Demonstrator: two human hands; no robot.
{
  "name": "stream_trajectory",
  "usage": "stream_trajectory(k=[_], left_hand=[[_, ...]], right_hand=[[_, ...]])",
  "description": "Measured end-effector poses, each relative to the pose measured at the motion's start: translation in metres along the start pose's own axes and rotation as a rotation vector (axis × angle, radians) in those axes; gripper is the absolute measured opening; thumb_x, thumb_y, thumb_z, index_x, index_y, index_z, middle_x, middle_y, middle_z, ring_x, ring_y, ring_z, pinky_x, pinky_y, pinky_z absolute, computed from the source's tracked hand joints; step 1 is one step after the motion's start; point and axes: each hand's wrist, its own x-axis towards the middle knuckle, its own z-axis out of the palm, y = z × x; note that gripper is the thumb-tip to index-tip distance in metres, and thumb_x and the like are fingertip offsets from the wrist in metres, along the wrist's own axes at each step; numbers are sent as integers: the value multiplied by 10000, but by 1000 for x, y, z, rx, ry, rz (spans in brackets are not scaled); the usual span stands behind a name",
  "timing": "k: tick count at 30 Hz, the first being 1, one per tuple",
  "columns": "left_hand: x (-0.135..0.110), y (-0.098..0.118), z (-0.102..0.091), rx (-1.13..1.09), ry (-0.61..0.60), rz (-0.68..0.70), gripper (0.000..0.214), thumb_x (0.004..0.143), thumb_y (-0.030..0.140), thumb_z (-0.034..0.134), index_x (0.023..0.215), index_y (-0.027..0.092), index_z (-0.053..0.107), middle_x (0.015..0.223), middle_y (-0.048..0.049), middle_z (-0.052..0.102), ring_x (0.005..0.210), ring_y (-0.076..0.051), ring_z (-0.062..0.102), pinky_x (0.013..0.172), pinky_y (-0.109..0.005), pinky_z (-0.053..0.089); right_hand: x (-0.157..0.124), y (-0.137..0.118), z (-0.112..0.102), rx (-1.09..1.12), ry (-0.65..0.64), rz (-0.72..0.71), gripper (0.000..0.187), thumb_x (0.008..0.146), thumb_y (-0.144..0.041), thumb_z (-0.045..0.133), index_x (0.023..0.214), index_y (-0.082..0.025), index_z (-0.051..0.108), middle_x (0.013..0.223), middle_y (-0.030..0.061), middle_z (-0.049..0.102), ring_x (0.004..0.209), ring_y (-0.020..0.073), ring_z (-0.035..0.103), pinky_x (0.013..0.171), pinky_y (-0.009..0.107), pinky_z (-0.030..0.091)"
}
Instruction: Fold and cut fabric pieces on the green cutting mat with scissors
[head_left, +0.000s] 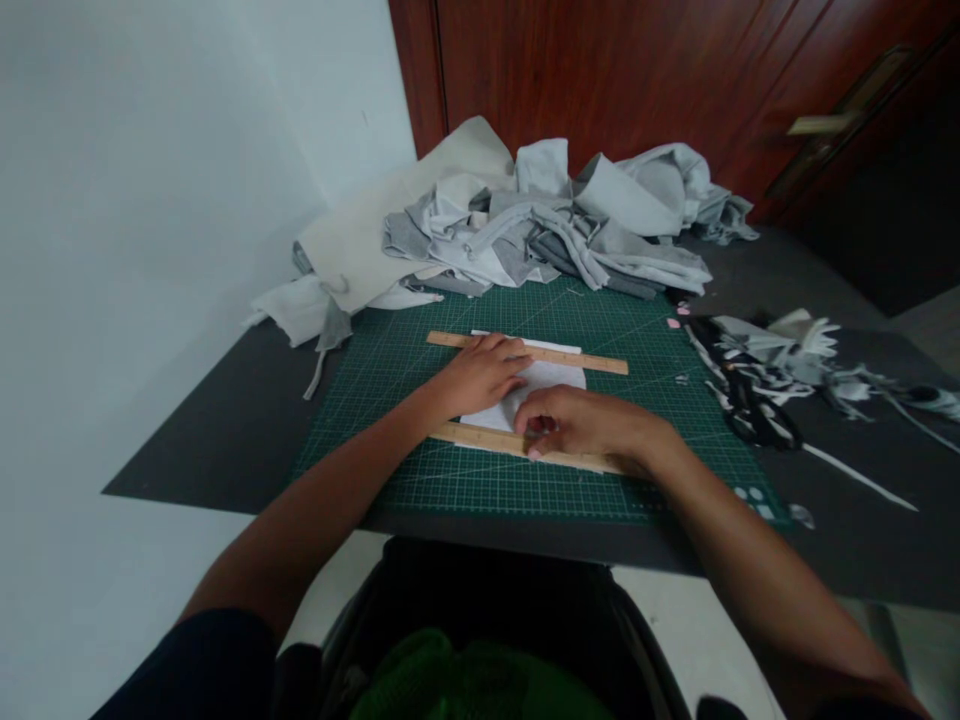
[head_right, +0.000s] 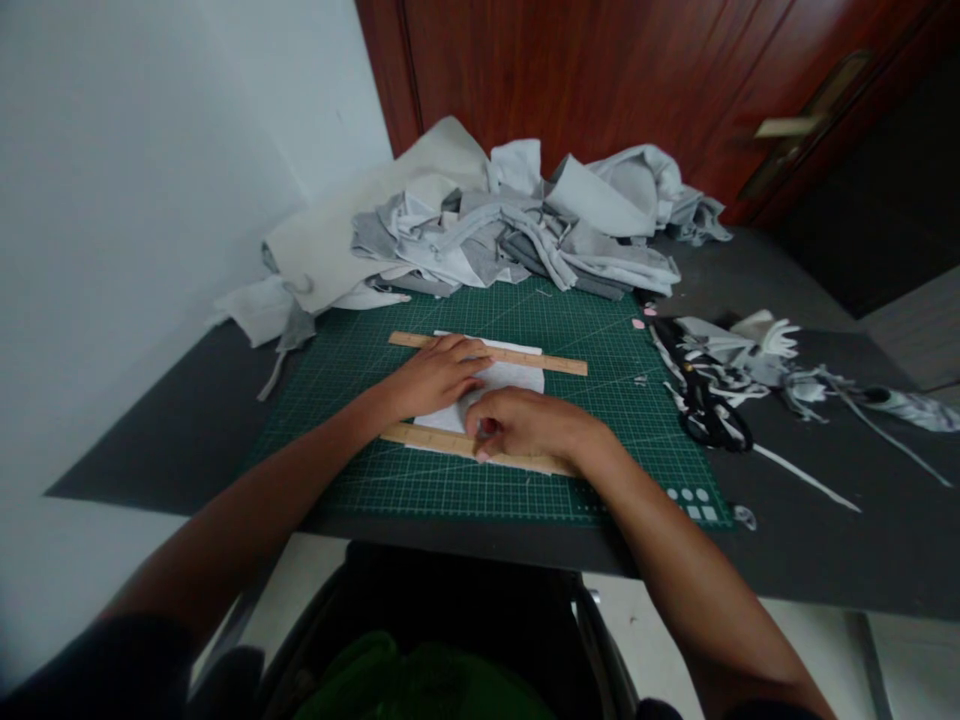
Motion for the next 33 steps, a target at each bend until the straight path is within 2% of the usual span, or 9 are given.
stream_trajectory(k=[10,15,23,29,33], left_hand=[[0,2,1,24,-8,-23,376,1028,341,490,1383,263,585,1461,-54,539,1310,-280,435,1092,-443,336],[0,3,1,16,-6,-30,374,1024,353,494,1373,260,593,1460,-58,541,1314,-275,433,1092,-443,340],[-1,3,1,46,0,-36,362,1027,364,487,1358,273,601,1447,-47,557,1300,-271,453,1068,-435,356],[0,3,-1,59,-17,-35,362,1001,353,550,1349,275,610,1421,-60,561,1281,-276,462,1055,-442,368],[0,4,-2,42,-12,-49,360,1011,362,535,1351,271,610,1424,-54,563,1277,-270,463,1059,-438,370]], right_hand=[[-4,-1,4,8,43,-83,256,887,-148,678,1108,-252,753,1060,24,713,959,191,642,847,276,461],[-1,1,4,-6,13,-121,234,905,-136,649,1087,-233,759,985,23,734,900,183,655,806,276,472],[1,4,4,-16,44,-117,219,897,-103,647,1053,-205,762,979,38,734,871,179,668,795,271,482],[1,0,5,17,-20,-109,235,881,-112,678,1073,-209,774,989,40,737,875,180,670,786,270,487],[2,3,8,45,34,-72,206,862,-132,702,1040,-215,763,984,35,732,865,181,663,777,273,483]])
